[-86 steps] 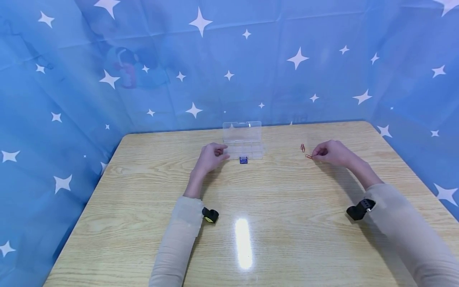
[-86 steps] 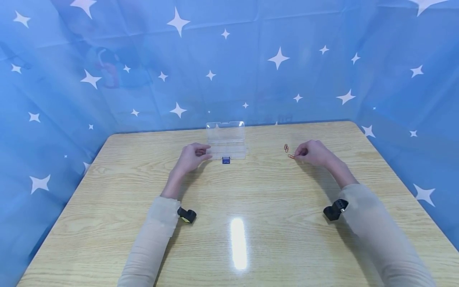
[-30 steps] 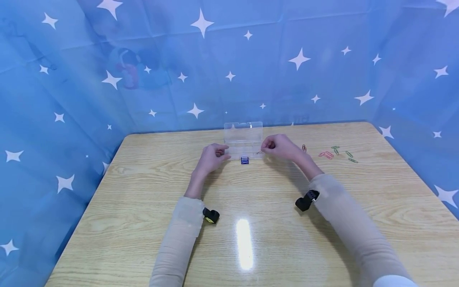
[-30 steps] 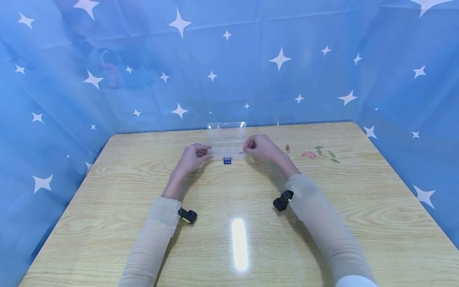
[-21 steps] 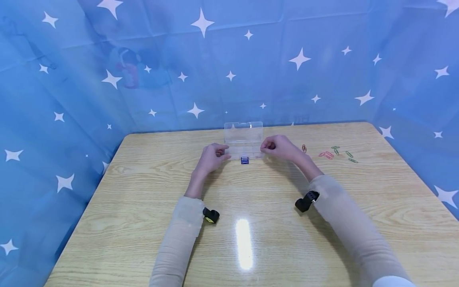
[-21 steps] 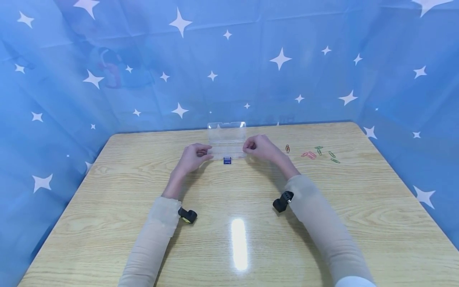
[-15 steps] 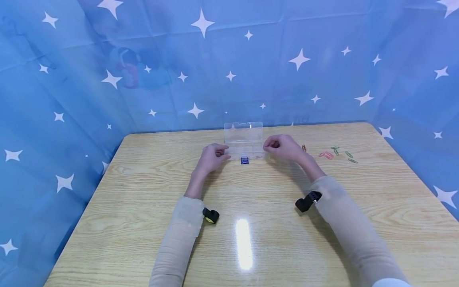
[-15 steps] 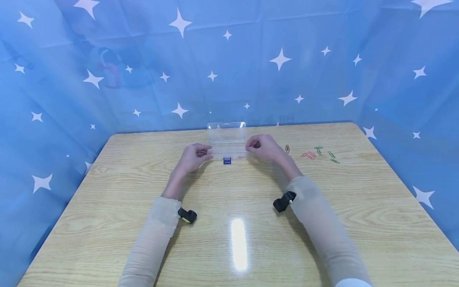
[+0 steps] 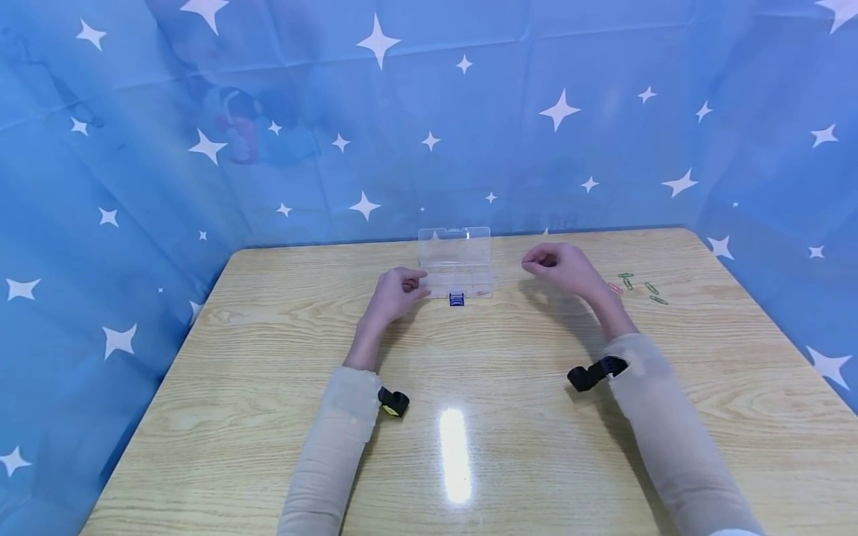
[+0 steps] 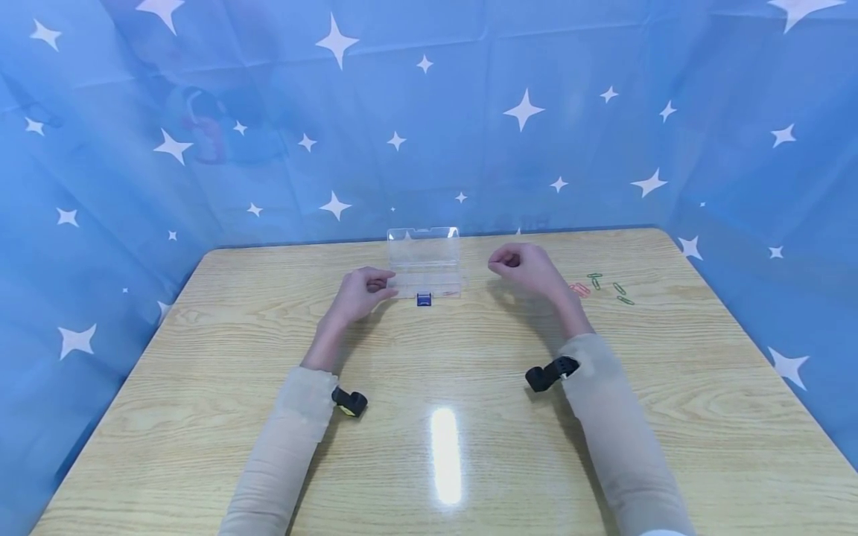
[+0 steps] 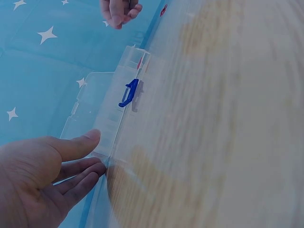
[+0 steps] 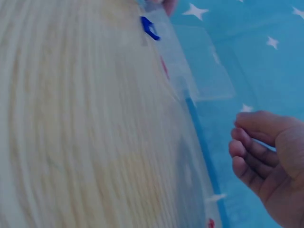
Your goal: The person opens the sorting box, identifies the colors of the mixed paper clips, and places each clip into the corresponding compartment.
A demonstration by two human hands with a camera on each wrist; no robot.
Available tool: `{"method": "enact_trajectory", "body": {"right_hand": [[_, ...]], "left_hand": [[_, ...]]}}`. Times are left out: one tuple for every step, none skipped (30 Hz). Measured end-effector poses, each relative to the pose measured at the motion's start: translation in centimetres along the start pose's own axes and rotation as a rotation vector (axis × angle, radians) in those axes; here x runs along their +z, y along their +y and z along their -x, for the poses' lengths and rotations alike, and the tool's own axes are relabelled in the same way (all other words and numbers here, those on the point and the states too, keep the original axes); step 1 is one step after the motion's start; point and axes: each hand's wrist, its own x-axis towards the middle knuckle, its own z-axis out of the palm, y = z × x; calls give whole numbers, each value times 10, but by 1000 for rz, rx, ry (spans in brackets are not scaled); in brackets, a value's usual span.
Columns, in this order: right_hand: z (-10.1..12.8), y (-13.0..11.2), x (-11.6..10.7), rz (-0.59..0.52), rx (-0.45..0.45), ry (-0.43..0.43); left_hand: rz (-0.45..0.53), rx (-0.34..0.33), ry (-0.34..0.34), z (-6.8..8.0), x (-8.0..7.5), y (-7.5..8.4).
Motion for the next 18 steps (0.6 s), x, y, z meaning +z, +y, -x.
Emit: {"method": "enact_trajectory", "body": {"right_hand": [[2,1,-3,-4,7,8],[5,2,-6,-9,18,17],[7,4,-9,-13,28,25],[9,5,-12,-15,38,33],[11,8,-15,-13,46,38],[13,9,-17,-11,55,41],[15,12,-20,-3,62,42],[17,15,-22,2,72,44],[18,18,-24,7,79,43],[19,21,-26,11,89,45],[20,25,-28,19,101,41],[21,28,-29,26,112,39],[22,31,-31,35,119,33],[23,34,-32,40,130,32],[24,37,-33,49,137,31],[24,41,-35,60,144,28],[25,43,-36,69,149,24],[25,46,-37,71,154,20]], "left_hand": [[0,1,0,0,0,0],[1,2,0,0,0,0],[1,3,-1,0,0,0],[2,4,-2,0,0,0],[-1,4,-1,0,0,0],[-4,4,0,0,0,0],[-4,4,-1,0,0,0],[-5,4,0,1,0,1],[-7,2,0,1,0,1],[-9,1,0,1,0,1],[-12,0,1,1,0,1],[-12,-1,1,1,0,1],[-12,-1,0,1,0,1],[-12,-1,1,1,0,1],[-13,0,1,1,0,1],[-13,1,2,1,0,1],[-12,3,2,1,0,1],[-10,5,3,1,0,0]]}}
